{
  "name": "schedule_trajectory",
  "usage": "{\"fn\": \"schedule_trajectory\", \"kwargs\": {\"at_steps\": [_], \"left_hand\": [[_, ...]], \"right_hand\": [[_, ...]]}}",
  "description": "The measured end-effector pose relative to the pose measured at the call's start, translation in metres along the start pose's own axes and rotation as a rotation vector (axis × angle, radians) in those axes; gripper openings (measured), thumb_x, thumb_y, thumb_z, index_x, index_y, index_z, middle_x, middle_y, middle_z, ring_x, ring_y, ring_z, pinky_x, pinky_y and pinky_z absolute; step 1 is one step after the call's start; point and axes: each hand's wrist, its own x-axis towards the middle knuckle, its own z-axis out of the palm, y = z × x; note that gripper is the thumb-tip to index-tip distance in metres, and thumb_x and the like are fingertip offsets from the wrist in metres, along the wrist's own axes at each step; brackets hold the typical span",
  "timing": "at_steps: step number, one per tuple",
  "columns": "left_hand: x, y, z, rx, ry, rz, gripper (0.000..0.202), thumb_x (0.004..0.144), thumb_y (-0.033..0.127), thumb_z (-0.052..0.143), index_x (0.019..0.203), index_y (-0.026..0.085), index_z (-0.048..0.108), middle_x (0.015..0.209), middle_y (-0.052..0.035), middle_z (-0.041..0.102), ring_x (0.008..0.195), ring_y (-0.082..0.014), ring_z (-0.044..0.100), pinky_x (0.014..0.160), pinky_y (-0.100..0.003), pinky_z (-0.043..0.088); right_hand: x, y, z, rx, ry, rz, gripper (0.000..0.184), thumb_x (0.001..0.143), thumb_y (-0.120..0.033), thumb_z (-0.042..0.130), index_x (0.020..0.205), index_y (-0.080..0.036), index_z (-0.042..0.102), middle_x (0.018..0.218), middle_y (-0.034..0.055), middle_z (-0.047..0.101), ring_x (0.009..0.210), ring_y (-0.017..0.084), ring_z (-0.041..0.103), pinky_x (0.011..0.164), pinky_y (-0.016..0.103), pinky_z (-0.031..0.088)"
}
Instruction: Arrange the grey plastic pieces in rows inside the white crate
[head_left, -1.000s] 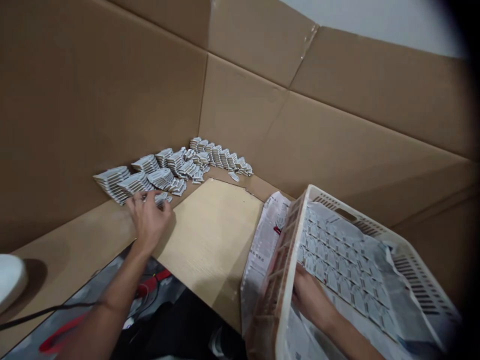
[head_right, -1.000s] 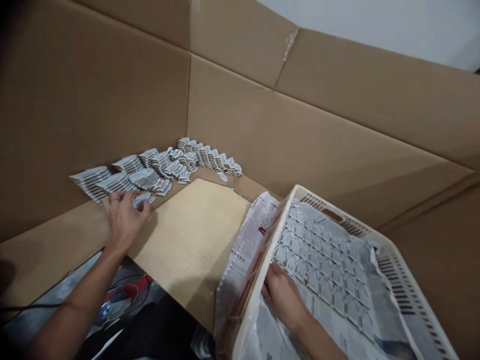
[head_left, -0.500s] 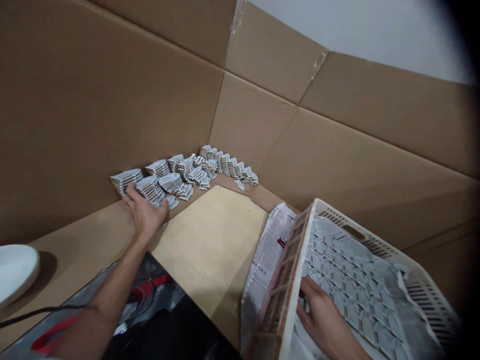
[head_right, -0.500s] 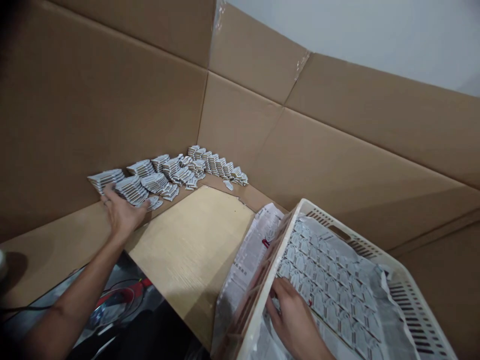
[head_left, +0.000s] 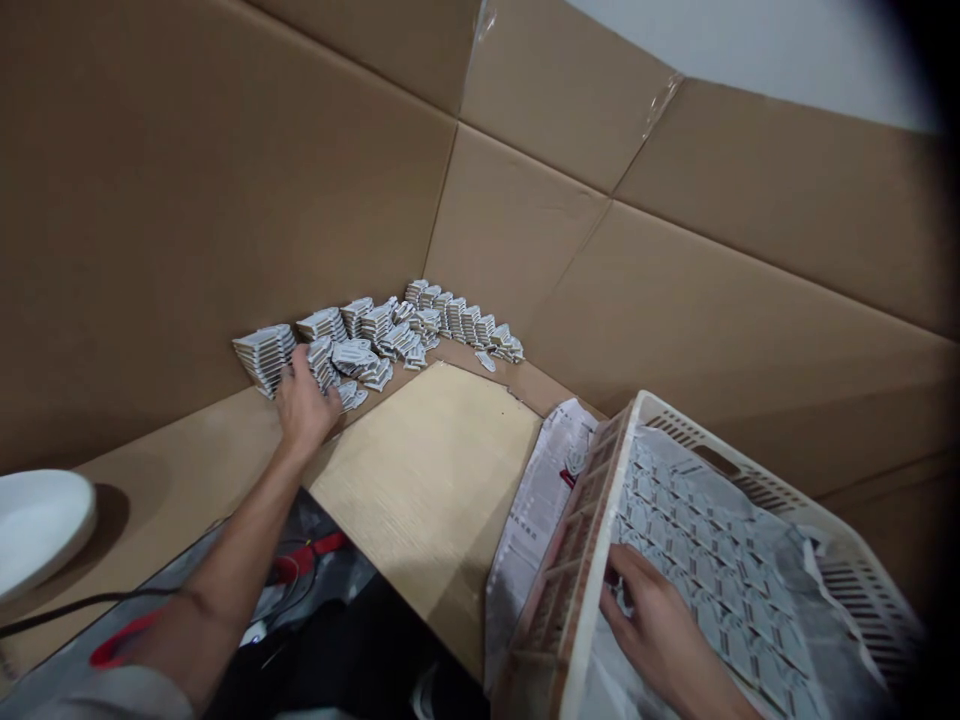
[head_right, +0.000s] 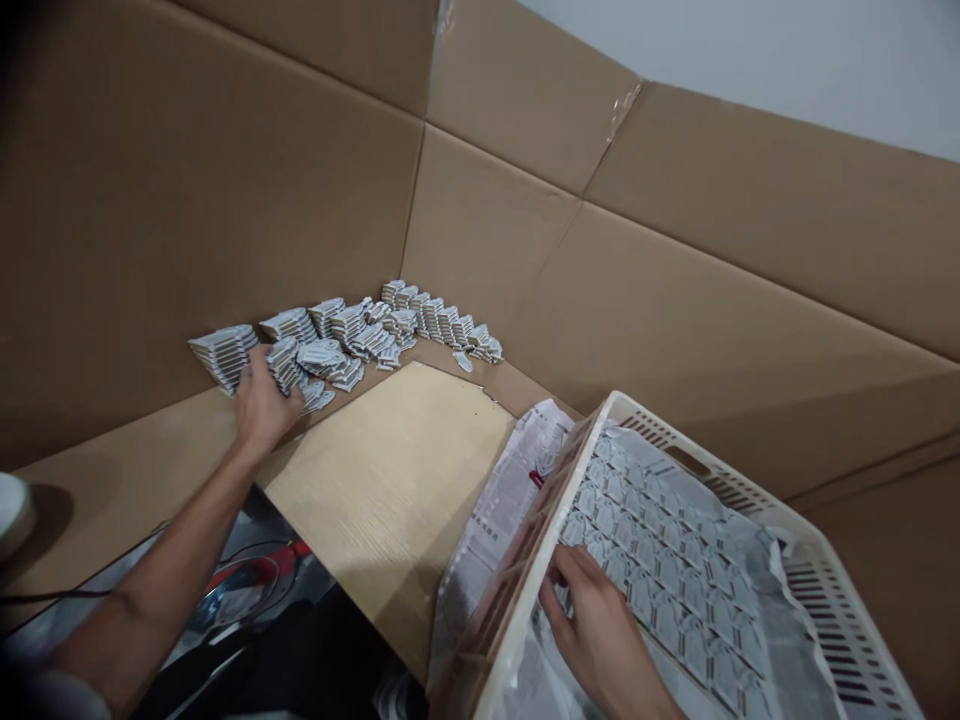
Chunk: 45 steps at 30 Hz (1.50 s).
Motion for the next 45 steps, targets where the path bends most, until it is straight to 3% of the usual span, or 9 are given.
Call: {"fn": "schedule_trajectory", "kwargs": {"at_steps": [6,13,20,24,31,36,40,42,45], "left_hand": [[0.014,0.001,-0.002,0.104,-0.089,-0.020,0.086,0.074,0.030,0.075,0.154,0.016,0.046,0.109,-0.0191,0.071,0.103,-0.0443,0.069,0.094,-0.053,0.053],[0.023,-0.001,0.006,0.069,-0.083,-0.055,0.091,0.069,0.027,0.078,0.155,0.018,0.049,0.105,-0.0182,0.073,0.101,-0.0444,0.070,0.094,-0.054,0.053],[0.018,-0.014,0.004,-0.070,-0.029,0.026,0.074,0.081,0.032,0.070,0.151,0.016,0.052,0.115,-0.0103,0.073,0.108,-0.0347,0.072,0.095,-0.044,0.052],[0.008,-0.014,0.001,-0.125,0.026,0.068,0.072,0.080,0.031,0.073,0.147,0.015,0.053,0.120,-0.0115,0.074,0.107,-0.0319,0.071,0.094,-0.041,0.054],[-0.006,0.002,-0.029,-0.214,0.116,0.199,0.068,0.087,0.029,0.073,0.151,0.020,0.051,0.132,-0.0056,0.069,0.121,-0.0330,0.068,0.103,-0.045,0.052],[-0.025,0.051,-0.034,-0.481,0.080,0.402,0.072,0.078,0.025,0.082,0.145,0.023,0.055,0.127,-0.0020,0.070,0.115,-0.0302,0.069,0.102,-0.046,0.055],[-0.080,0.122,-0.017,-0.808,-0.178,0.507,0.067,0.084,0.025,0.079,0.145,0.022,0.052,0.138,-0.0102,0.066,0.120,-0.0276,0.069,0.103,-0.041,0.057],[-0.113,0.156,-0.010,-0.899,-0.320,0.513,0.063,0.088,0.021,0.074,0.146,0.024,0.050,0.140,-0.0099,0.066,0.117,-0.0254,0.071,0.099,-0.038,0.060],[-0.151,0.193,-0.004,-0.906,-0.400,0.586,0.062,0.091,0.016,0.070,0.148,0.026,0.050,0.141,-0.0107,0.066,0.122,-0.0274,0.069,0.102,-0.042,0.058]], "right_hand": [[-0.004,0.002,-0.007,-0.057,0.054,-0.049,0.024,0.104,-0.032,0.047,0.084,-0.026,0.057,0.082,0.0043,0.064,0.070,0.023,0.062,0.067,0.035,0.050],[0.002,-0.007,-0.026,-0.042,0.076,-0.041,0.027,0.107,-0.040,0.048,0.089,-0.026,0.061,0.088,0.0049,0.068,0.070,0.021,0.062,0.069,0.034,0.051],[0.004,-0.015,-0.043,-0.034,0.092,-0.016,0.029,0.108,-0.044,0.048,0.092,-0.025,0.064,0.094,0.0062,0.070,0.076,0.021,0.063,0.068,0.033,0.052],[0.002,-0.015,-0.050,-0.041,0.124,-0.005,0.030,0.107,-0.045,0.050,0.089,-0.026,0.065,0.090,0.0058,0.070,0.075,0.021,0.063,0.063,0.032,0.051],[0.001,-0.018,-0.060,-0.063,0.220,0.014,0.031,0.102,-0.048,0.054,0.087,-0.025,0.067,0.088,0.0054,0.071,0.065,0.019,0.061,0.060,0.032,0.050],[0.013,-0.042,-0.081,0.098,0.205,0.184,0.037,0.102,-0.055,0.056,0.091,-0.022,0.067,0.085,0.0049,0.070,0.073,0.020,0.064,0.062,0.030,0.050],[0.034,-0.080,-0.096,0.513,0.161,0.301,0.044,0.099,-0.063,0.059,0.096,-0.020,0.067,0.093,0.0091,0.072,0.077,0.021,0.068,0.062,0.030,0.057],[0.048,-0.099,-0.096,0.751,0.121,0.369,0.046,0.098,-0.064,0.061,0.111,-0.020,0.066,0.112,0.0140,0.071,0.092,0.025,0.073,0.067,0.032,0.063],[0.071,-0.119,-0.088,0.973,0.061,0.432,0.062,0.095,-0.071,0.062,0.134,-0.023,0.057,0.124,0.0159,0.067,0.090,0.026,0.074,0.066,0.039,0.067]]}}
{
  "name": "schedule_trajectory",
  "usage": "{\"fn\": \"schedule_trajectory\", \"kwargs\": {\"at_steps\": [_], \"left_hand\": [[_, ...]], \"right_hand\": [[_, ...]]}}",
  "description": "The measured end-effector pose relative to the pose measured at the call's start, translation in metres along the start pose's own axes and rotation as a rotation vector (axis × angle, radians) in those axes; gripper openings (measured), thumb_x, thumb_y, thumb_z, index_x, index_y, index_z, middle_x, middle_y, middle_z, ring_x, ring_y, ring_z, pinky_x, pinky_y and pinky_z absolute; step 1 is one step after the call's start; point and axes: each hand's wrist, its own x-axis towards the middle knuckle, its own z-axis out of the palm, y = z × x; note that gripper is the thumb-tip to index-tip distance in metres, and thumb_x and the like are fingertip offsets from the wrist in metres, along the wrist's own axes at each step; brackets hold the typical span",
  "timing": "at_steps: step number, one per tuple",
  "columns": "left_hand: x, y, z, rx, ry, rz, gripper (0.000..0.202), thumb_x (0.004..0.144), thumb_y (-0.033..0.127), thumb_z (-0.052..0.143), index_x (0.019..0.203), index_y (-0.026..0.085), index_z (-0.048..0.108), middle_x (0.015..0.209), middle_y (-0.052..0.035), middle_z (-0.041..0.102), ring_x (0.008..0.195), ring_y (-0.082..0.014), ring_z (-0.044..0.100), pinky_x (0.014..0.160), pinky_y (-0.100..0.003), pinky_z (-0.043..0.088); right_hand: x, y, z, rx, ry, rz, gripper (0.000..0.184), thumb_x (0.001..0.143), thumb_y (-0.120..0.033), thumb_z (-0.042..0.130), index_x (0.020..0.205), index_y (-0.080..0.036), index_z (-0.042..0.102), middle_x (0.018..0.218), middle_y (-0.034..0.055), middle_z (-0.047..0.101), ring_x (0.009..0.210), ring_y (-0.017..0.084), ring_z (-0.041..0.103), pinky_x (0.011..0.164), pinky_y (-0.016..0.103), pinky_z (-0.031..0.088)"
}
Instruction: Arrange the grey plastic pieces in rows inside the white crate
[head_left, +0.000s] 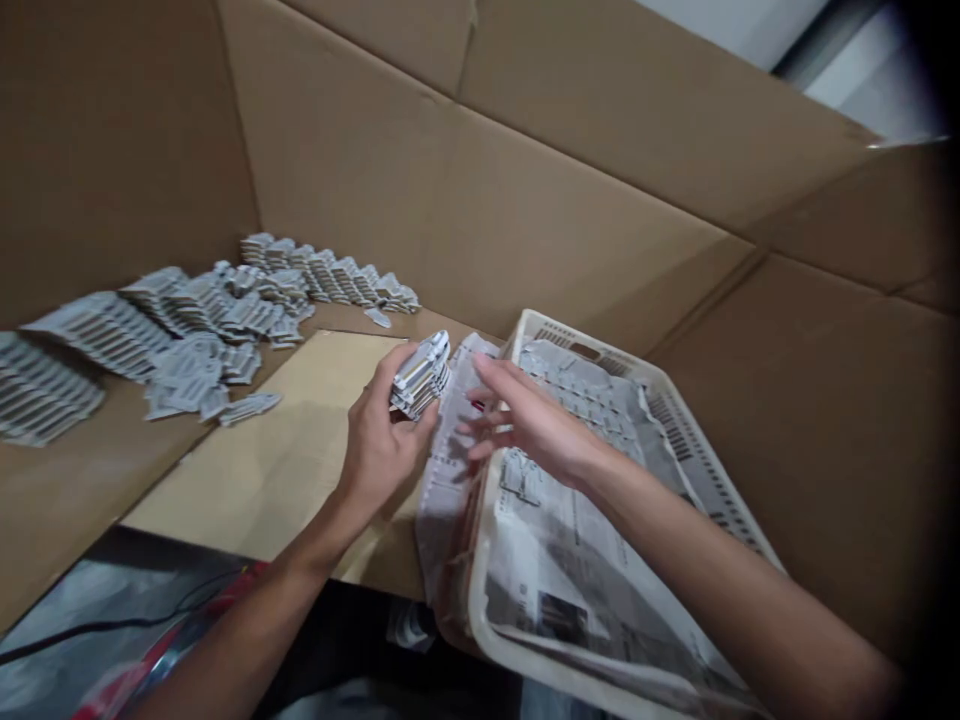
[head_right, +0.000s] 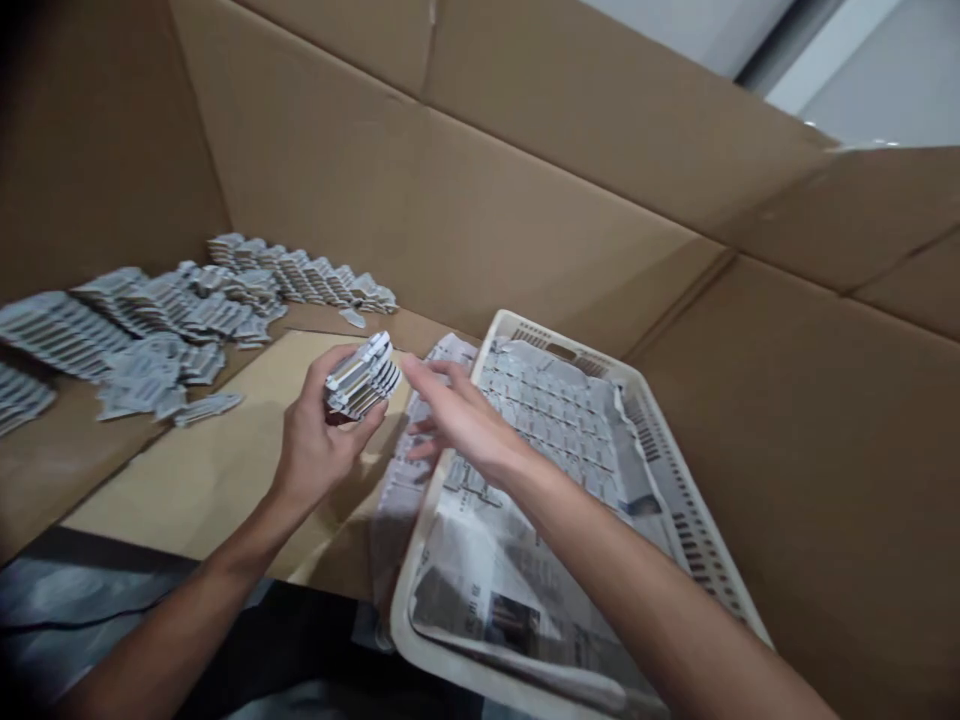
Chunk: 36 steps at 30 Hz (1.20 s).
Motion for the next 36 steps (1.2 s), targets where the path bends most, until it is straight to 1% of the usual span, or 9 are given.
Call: {"fn": "schedule_trajectory", "kwargs": {"at_steps": [3,6,9,13,15,19,24,30,36], "left_hand": [[-0.003,0.010,0.024,0.058,-0.036,0.071,0.068,0.086,0.009,0.067,0.150,0.023,0.050,0.138,-0.0152,0.066,0.126,-0.0339,0.065,0.102,-0.050,0.057],[-0.002,0.010,0.027,-0.061,-0.092,-0.009,0.084,0.078,0.007,0.071,0.155,0.024,0.044,0.142,-0.0166,0.061,0.122,-0.0348,0.065,0.098,-0.050,0.059],[0.003,0.007,0.020,-0.388,-0.148,-0.292,0.098,0.073,0.014,0.078,0.160,0.028,0.036,0.142,-0.0141,0.057,0.107,-0.0267,0.070,0.089,-0.042,0.063],[0.010,0.010,0.012,-0.773,-0.182,-0.719,0.054,0.074,0.025,0.082,0.124,0.013,0.064,0.114,-0.0110,0.068,0.094,-0.0215,0.070,0.081,-0.035,0.064],[0.012,0.015,0.012,-0.849,-0.252,-0.829,0.042,0.072,0.026,0.086,0.107,0.010,0.069,0.101,-0.0104,0.071,0.086,-0.0206,0.069,0.073,-0.033,0.064],[0.014,0.025,0.011,-0.970,-0.257,-0.832,0.038,0.070,0.017,0.087,0.104,0.017,0.070,0.099,-0.0057,0.073,0.078,-0.0186,0.068,0.063,-0.030,0.062],[0.019,0.035,0.016,-1.155,-0.265,-0.807,0.022,0.093,0.029,0.071,0.114,0.023,0.071,0.118,-0.0058,0.072,0.093,-0.0216,0.070,0.069,-0.033,0.065],[0.023,0.058,0.045,-1.094,-0.288,-0.729,0.016,0.104,0.028,0.060,0.113,0.023,0.072,0.125,-0.0050,0.073,0.098,-0.0211,0.070,0.066,-0.028,0.065],[0.026,0.083,0.075,-1.052,-0.350,-0.645,0.012,0.098,0.018,0.067,0.093,0.026,0.074,0.120,0.0032,0.076,0.102,-0.0195,0.070,0.071,-0.027,0.066]], "right_hand": [[0.016,-0.001,0.016,0.026,-0.052,-0.010,0.064,0.097,-0.071,0.060,0.136,-0.021,0.057,0.108,0.0128,0.070,0.080,0.022,0.072,0.062,0.035,0.066],[0.030,0.005,0.018,-0.013,-0.049,-0.063,0.054,0.102,-0.066,0.057,0.126,-0.019,0.060,0.085,0.0065,0.067,0.066,0.018,0.066,0.053,0.028,0.060],[0.040,0.014,0.012,-0.060,-0.047,-0.136,0.043,0.104,-0.062,0.057,0.114,-0.020,0.059,0.075,0.0005,0.061,0.060,0.014,0.061,0.049,0.024,0.055],[0.049,0.024,0.002,-0.184,-0.157,-0.253,0.034,0.107,-0.053,0.056,0.095,-0.021,0.056,0.072,-0.0019,0.058,0.058,0.012,0.057,0.050,0.022,0.052],[0.051,0.025,0.000,-0.240,-0.204,-0.311,0.027,0.109,-0.045,0.055,0.094,-0.022,0.054,0.075,-0.0014,0.061,0.061,0.012,0.059,0.053,0.022,0.052],[0.045,0.023,-0.004,-0.369,-0.157,-0.382,0.016,0.108,-0.035,0.056,0.101,-0.022,0.054,0.083,0.0004,0.066,0.068,0.015,0.063,0.058,0.025,0.053],[0.026,0.021,-0.010,-0.525,0.112,-0.501,0.012,0.102,-0.029,0.065,0.097,-0.019,0.060,0.091,0.0039,0.067,0.085,0.019,0.066,0.077,0.032,0.057],[-0.003,0.025,-0.034,-0.431,0.325,-0.527,0.027,0.098,-0.026,0.071,0.120,-0.022,0.055,0.096,0.0025,0.067,0.089,0.019,0.067,0.076,0.033,0.058],[-0.037,0.014,-0.063,-0.425,0.398,-0.433,0.017,0.100,-0.030,0.070,0.104,-0.027,0.055,0.088,-0.0009,0.066,0.090,0.018,0.069,0.071,0.027,0.057]]}}
